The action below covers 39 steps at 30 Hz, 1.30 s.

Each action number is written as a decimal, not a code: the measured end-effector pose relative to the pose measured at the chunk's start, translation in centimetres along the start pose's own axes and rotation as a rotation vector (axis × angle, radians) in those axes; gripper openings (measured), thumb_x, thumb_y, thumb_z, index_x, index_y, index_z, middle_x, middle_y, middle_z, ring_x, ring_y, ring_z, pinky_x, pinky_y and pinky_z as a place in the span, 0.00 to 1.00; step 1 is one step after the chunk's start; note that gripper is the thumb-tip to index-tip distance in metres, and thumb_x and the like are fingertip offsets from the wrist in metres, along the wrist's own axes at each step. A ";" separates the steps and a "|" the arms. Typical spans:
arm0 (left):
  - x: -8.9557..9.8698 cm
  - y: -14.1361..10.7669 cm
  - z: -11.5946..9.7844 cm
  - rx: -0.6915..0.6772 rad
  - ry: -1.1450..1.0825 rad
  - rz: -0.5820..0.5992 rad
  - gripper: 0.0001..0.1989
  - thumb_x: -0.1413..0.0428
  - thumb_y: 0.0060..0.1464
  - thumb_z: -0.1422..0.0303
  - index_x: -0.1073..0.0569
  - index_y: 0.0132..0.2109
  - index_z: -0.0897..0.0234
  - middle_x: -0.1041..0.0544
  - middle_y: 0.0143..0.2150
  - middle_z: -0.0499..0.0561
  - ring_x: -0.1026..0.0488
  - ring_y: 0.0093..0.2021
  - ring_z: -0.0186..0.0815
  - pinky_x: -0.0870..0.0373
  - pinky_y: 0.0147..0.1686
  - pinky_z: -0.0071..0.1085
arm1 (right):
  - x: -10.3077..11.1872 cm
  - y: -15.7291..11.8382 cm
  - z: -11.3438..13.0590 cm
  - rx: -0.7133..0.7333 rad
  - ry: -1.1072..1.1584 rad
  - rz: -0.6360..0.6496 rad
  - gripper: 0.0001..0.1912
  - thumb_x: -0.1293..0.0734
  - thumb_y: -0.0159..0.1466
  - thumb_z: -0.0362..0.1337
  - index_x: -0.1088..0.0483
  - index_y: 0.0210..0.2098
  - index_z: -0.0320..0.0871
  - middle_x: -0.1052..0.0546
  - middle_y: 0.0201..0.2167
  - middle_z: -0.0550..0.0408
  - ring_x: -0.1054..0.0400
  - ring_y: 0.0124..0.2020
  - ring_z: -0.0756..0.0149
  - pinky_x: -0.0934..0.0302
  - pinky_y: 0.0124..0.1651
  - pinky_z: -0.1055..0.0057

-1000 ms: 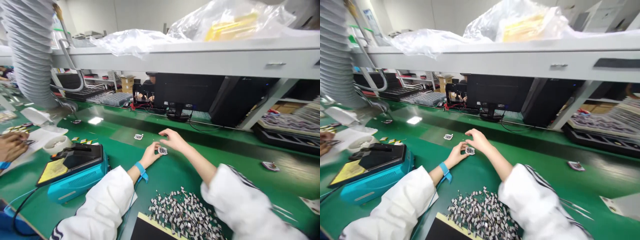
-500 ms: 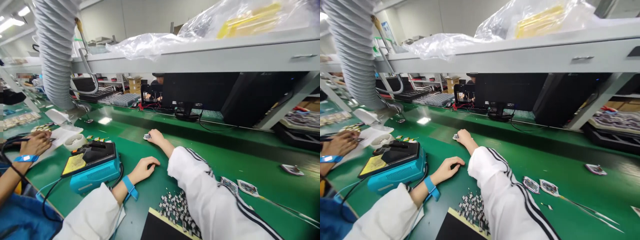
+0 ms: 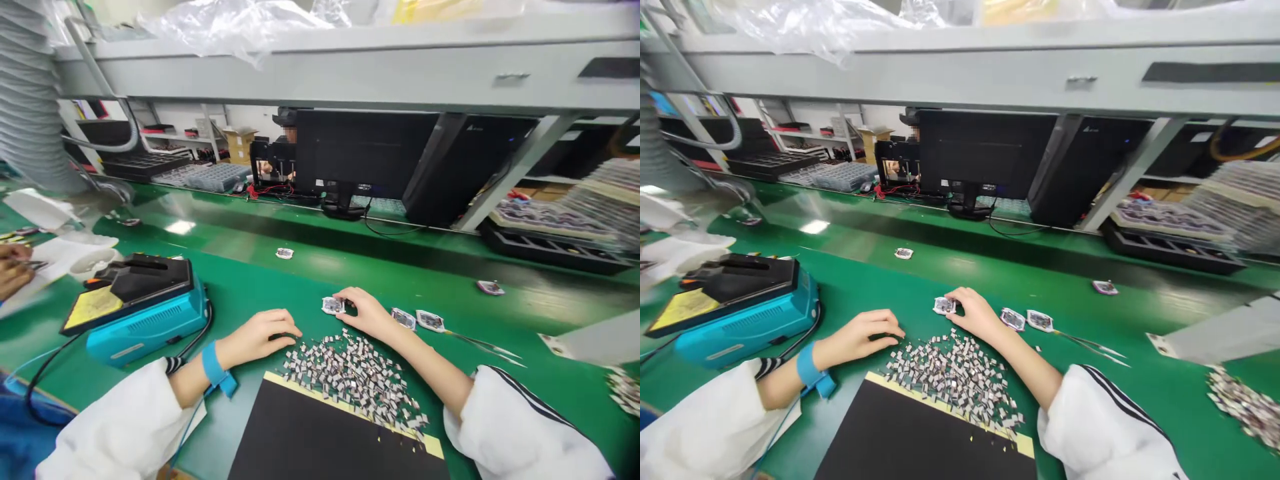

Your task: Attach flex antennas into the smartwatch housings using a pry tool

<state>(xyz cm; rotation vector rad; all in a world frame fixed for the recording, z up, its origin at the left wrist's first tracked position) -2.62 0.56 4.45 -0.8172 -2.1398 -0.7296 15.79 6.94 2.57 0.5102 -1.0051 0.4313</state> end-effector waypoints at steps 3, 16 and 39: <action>-0.2 -0.3 -0.9 -0.015 0.005 0.102 0.08 0.49 0.54 0.66 0.26 0.38 0.62 0.27 0.34 0.51 0.30 0.37 0.31 0.36 0.39 0.22 | -0.8 0.0 -1.0 0.033 0.098 -0.048 0.15 0.36 0.56 0.33 0.35 0.44 0.40 0.30 0.41 0.50 0.35 0.38 0.67 0.37 0.38 0.69; 0.4 -0.6 1.9 0.273 0.069 -0.057 0.14 0.50 0.45 0.79 0.26 0.38 0.64 0.25 0.32 0.49 0.29 0.28 0.28 0.33 0.29 0.19 | -1.7 1.6 -1.1 0.130 0.211 -0.040 0.12 0.33 0.53 0.36 0.31 0.38 0.42 0.29 0.38 0.50 0.35 0.29 0.69 0.36 0.32 0.70; -2.3 8.3 3.0 0.116 0.263 -0.191 0.08 0.52 0.54 0.72 0.27 0.35 0.64 0.25 0.35 0.47 0.28 0.35 0.31 0.31 0.36 0.26 | -1.7 1.5 -1.9 0.048 0.294 -0.058 0.19 0.32 0.54 0.39 0.36 0.44 0.42 0.30 0.37 0.54 0.36 0.36 0.69 0.39 0.35 0.74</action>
Point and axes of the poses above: each hand's wrist, its own y-axis towards the middle knuckle, its own x-axis out of the back of the hand, z = x × y, the point moved 6 cm from there along y, towards the middle knuckle
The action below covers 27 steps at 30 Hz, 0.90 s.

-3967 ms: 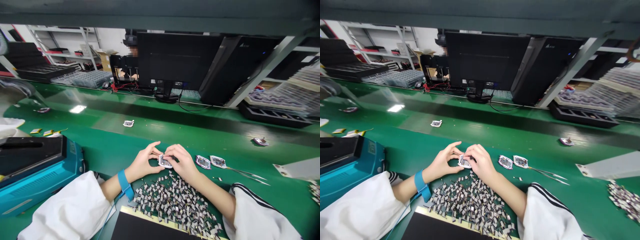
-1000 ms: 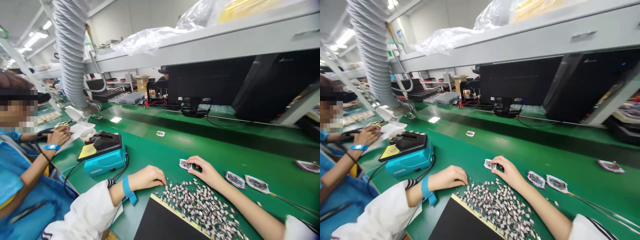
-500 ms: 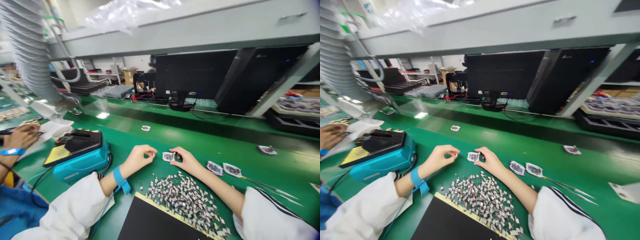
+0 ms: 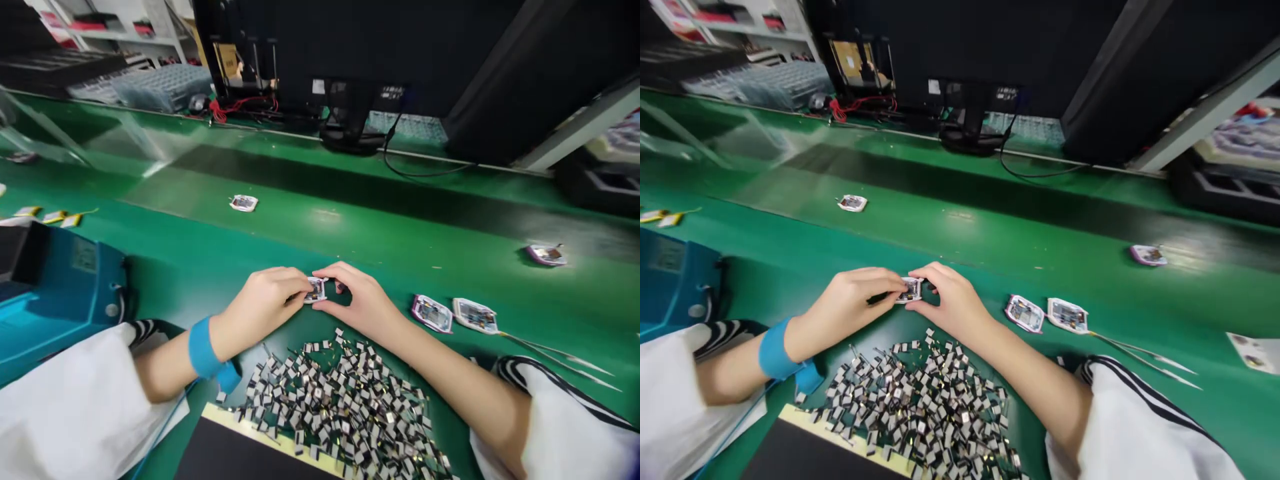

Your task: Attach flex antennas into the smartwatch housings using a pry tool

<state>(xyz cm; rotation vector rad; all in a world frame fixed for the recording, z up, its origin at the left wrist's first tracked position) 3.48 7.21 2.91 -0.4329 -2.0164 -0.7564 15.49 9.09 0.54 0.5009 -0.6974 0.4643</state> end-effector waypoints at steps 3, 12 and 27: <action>0.1 -0.1 -0.8 -0.083 0.112 -0.018 0.08 0.52 0.55 0.72 0.28 0.36 0.64 0.25 0.37 0.47 0.28 0.36 0.32 0.30 0.37 0.27 | 0.1 -0.1 0.1 0.011 -0.016 -0.006 0.18 0.31 0.54 0.39 0.35 0.42 0.41 0.29 0.37 0.55 0.35 0.37 0.68 0.39 0.38 0.73; 0.0 -0.1 -1.5 -0.118 0.288 -0.006 0.12 0.56 0.58 0.70 0.29 0.40 0.64 0.26 0.37 0.47 0.29 0.34 0.31 0.29 0.34 0.26 | 0.3 -0.1 0.1 -0.016 -0.014 0.004 0.17 0.31 0.53 0.38 0.35 0.42 0.41 0.30 0.37 0.58 0.35 0.39 0.69 0.41 0.40 0.74; 0.1 0.2 -1.6 -0.059 0.224 0.054 0.08 0.51 0.55 0.70 0.27 0.37 0.64 0.27 0.37 0.49 0.31 0.35 0.33 0.32 0.34 0.28 | 0.5 -0.1 0.2 0.010 -0.019 -0.006 0.16 0.32 0.54 0.37 0.33 0.41 0.38 0.29 0.37 0.56 0.36 0.38 0.69 0.41 0.38 0.73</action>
Point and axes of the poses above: each hand's wrist, its own y-axis towards the middle knuckle, its own x-axis out of the back of the hand, z = x × y, the point moved 6 cm from there along y, towards the middle knuckle
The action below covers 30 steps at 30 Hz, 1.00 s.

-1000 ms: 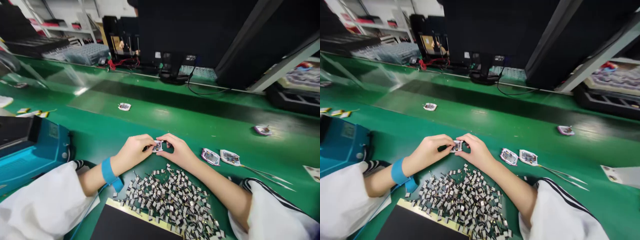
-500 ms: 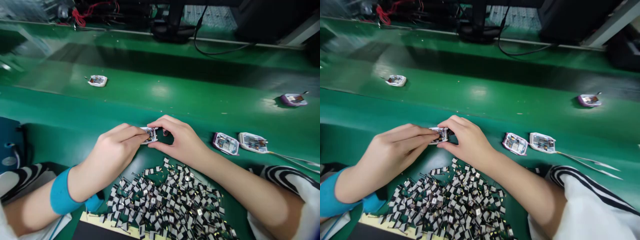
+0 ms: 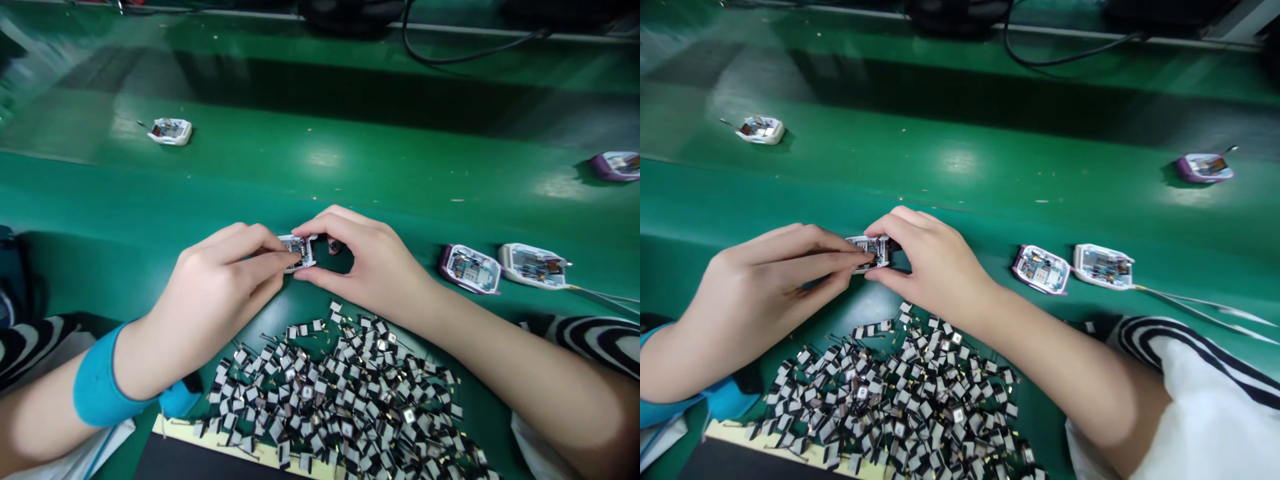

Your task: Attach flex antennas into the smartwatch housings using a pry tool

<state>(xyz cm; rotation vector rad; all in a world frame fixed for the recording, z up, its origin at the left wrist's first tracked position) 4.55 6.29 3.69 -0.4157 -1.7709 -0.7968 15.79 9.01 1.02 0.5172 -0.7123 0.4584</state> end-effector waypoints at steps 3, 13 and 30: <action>-0.1 0.0 -0.1 -0.002 0.009 0.003 0.08 0.51 0.55 0.70 0.27 0.37 0.63 0.27 0.37 0.49 0.31 0.34 0.33 0.33 0.33 0.28 | 0.1 0.0 0.1 0.003 -0.010 0.000 0.16 0.32 0.54 0.37 0.33 0.40 0.38 0.29 0.37 0.56 0.36 0.38 0.69 0.41 0.38 0.74; 0.0 0.0 0.0 0.002 0.017 -0.002 0.08 0.51 0.55 0.69 0.26 0.35 0.63 0.27 0.35 0.49 0.31 0.33 0.34 0.33 0.31 0.29 | 0.1 0.1 0.1 -0.003 -0.016 -0.001 0.15 0.31 0.53 0.37 0.33 0.40 0.39 0.29 0.36 0.57 0.35 0.37 0.70 0.40 0.37 0.74; 0.1 0.0 -0.1 -0.004 0.010 -0.032 0.07 0.50 0.54 0.70 0.26 0.35 0.64 0.27 0.35 0.50 0.30 0.34 0.35 0.33 0.31 0.30 | 0.1 0.0 0.1 0.006 -0.008 0.001 0.14 0.32 0.53 0.35 0.34 0.39 0.40 0.29 0.37 0.56 0.35 0.37 0.69 0.41 0.36 0.73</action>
Point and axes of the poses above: each hand's wrist, its own y-axis towards the middle knuckle, its own x-axis out of the back of the hand, z = x × y, the point moved 6 cm from there along y, towards the middle knuckle
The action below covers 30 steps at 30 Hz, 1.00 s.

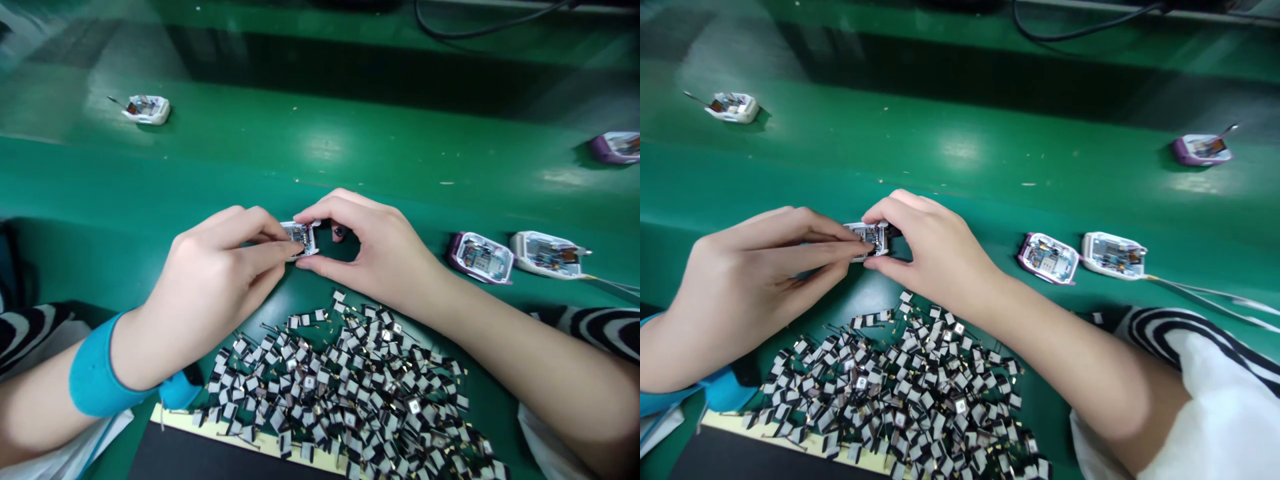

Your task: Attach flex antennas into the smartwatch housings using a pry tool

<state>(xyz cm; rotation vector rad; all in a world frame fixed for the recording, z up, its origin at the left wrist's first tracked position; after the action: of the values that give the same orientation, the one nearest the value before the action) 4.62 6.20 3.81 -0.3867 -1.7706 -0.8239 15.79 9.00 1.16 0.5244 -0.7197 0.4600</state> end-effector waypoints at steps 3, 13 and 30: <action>0.0 0.1 -0.1 0.000 -0.004 -0.003 0.08 0.49 0.54 0.71 0.26 0.34 0.64 0.27 0.34 0.50 0.30 0.34 0.35 0.33 0.30 0.30 | 0.0 0.0 0.0 -0.001 0.002 0.005 0.15 0.31 0.53 0.35 0.34 0.39 0.39 0.29 0.37 0.56 0.35 0.37 0.69 0.41 0.37 0.73; 0.0 0.0 -0.1 0.029 0.006 0.009 0.08 0.50 0.54 0.71 0.26 0.35 0.64 0.28 0.36 0.50 0.30 0.35 0.33 0.34 0.32 0.29 | 0.1 0.0 0.0 -0.023 0.001 0.012 0.14 0.31 0.53 0.35 0.34 0.39 0.44 0.29 0.37 0.57 0.35 0.36 0.67 0.38 0.37 0.70; 0.0 -0.1 -0.2 -0.015 0.024 -0.023 0.08 0.49 0.53 0.72 0.25 0.36 0.64 0.27 0.34 0.51 0.31 0.32 0.34 0.33 0.30 0.29 | 2.1 -1.1 -0.1 0.037 -0.097 -0.079 0.11 0.45 0.64 0.33 0.36 0.44 0.43 0.35 0.39 0.51 0.38 0.42 0.68 0.39 0.45 0.67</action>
<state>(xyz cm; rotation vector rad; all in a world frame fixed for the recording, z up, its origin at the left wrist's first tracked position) 4.71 5.99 3.83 -0.3659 -1.7505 -0.8548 17.88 8.69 2.31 0.6104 -0.7813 0.3766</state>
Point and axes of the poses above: each hand's wrist, its own y-axis towards the middle knuckle, its own x-axis out of the back of the hand, z = x × y, the point moved 6 cm from there along y, towards the middle knuckle
